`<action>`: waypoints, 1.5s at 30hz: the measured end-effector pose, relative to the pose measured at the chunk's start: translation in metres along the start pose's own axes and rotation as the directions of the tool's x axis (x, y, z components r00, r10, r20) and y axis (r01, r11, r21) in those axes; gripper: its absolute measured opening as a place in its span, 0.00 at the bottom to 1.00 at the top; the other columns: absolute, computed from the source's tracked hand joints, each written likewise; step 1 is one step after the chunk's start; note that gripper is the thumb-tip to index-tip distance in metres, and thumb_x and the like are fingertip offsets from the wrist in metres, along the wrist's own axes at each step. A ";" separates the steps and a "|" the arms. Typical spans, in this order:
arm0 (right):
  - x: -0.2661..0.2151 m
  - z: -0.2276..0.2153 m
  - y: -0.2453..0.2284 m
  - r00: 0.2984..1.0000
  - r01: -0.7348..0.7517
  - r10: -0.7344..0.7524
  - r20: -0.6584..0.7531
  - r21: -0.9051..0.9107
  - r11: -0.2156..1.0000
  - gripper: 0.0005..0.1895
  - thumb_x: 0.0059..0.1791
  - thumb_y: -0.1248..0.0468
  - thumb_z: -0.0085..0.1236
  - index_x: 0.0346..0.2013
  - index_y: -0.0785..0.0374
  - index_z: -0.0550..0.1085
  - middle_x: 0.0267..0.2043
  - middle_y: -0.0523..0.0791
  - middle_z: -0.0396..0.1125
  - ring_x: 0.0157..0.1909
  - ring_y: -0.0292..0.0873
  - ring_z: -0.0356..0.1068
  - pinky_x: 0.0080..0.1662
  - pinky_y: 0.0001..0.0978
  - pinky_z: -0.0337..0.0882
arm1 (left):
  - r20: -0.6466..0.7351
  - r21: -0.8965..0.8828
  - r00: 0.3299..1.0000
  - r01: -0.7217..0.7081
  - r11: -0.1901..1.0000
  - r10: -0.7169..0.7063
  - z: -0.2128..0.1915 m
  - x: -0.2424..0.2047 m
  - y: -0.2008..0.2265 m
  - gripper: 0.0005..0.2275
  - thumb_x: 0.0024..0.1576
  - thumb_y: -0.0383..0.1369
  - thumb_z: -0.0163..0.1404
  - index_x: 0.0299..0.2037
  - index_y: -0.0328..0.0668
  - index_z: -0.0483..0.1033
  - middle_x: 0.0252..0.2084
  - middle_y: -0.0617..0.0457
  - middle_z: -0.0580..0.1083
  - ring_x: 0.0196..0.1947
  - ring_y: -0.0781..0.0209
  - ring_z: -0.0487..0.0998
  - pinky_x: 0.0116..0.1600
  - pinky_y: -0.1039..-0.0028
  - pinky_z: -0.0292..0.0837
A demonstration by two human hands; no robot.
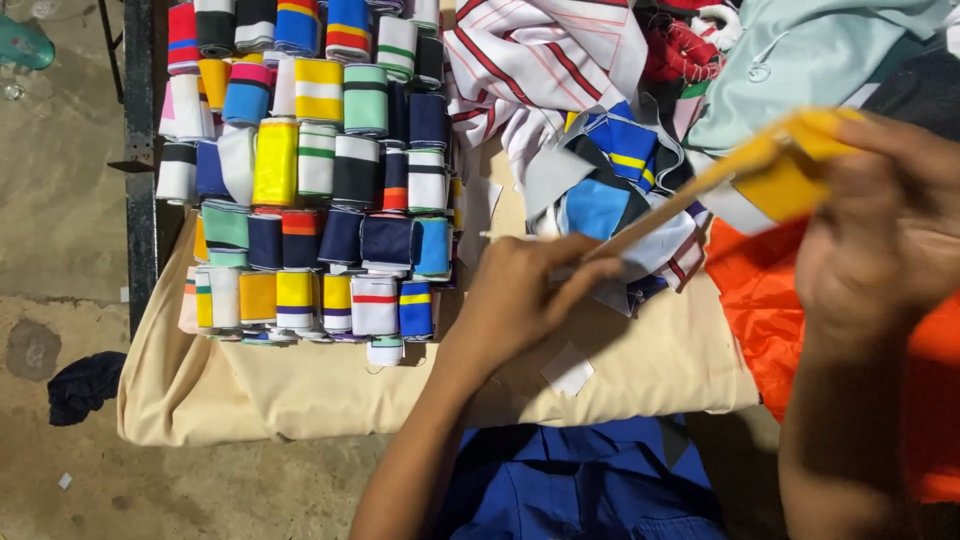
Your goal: Rolling small rectangular fabric strips into tight cylinders and placing them in a organized pile.
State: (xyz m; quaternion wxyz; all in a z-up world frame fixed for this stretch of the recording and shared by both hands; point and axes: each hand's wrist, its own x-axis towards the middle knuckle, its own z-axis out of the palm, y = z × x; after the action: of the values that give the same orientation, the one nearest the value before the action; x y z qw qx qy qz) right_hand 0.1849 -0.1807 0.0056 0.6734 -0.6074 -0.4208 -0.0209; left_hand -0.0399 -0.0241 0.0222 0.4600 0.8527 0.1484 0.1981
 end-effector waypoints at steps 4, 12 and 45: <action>0.014 0.031 -0.050 0.970 -0.015 0.068 0.235 -0.220 0.975 0.10 0.68 0.74 0.51 0.61 0.82 0.72 0.62 0.65 0.69 0.65 0.58 0.72 0.68 0.44 0.73 | 0.083 -0.306 0.996 0.015 0.952 0.011 -0.015 -0.004 0.046 0.18 0.62 0.40 0.50 0.21 0.44 0.62 0.17 0.62 0.51 0.23 0.75 0.50 0.27 0.78 0.49; 0.010 0.040 -0.068 0.880 -0.298 0.333 0.339 -0.154 0.942 0.09 0.58 0.80 0.55 0.54 0.76 0.73 0.53 0.56 0.72 0.54 0.46 0.75 0.58 0.27 0.76 | 0.359 -0.854 0.929 0.364 0.372 -0.087 -0.036 -0.005 0.092 0.14 0.64 0.28 0.50 0.52 0.19 0.75 0.45 0.32 0.79 0.37 0.45 0.84 0.36 0.70 0.85; 0.022 0.078 -0.001 0.927 -0.084 0.164 0.336 -0.238 0.968 0.03 0.56 0.72 0.68 0.43 0.64 0.83 0.24 0.46 0.73 0.23 0.26 0.59 0.28 0.20 0.63 | -0.276 -0.513 0.931 0.069 0.855 -0.241 0.036 0.049 -0.031 0.15 0.56 0.31 0.63 0.53 0.43 0.80 0.43 0.43 0.82 0.45 0.47 0.86 0.55 0.65 0.80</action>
State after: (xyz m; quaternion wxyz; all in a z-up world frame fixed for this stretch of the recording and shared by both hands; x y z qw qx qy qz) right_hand 0.1564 -0.1049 0.0128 0.5156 -0.6974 -0.4905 0.0851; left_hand 0.0181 -0.0120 -0.0119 0.6461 0.6456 0.2368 0.3311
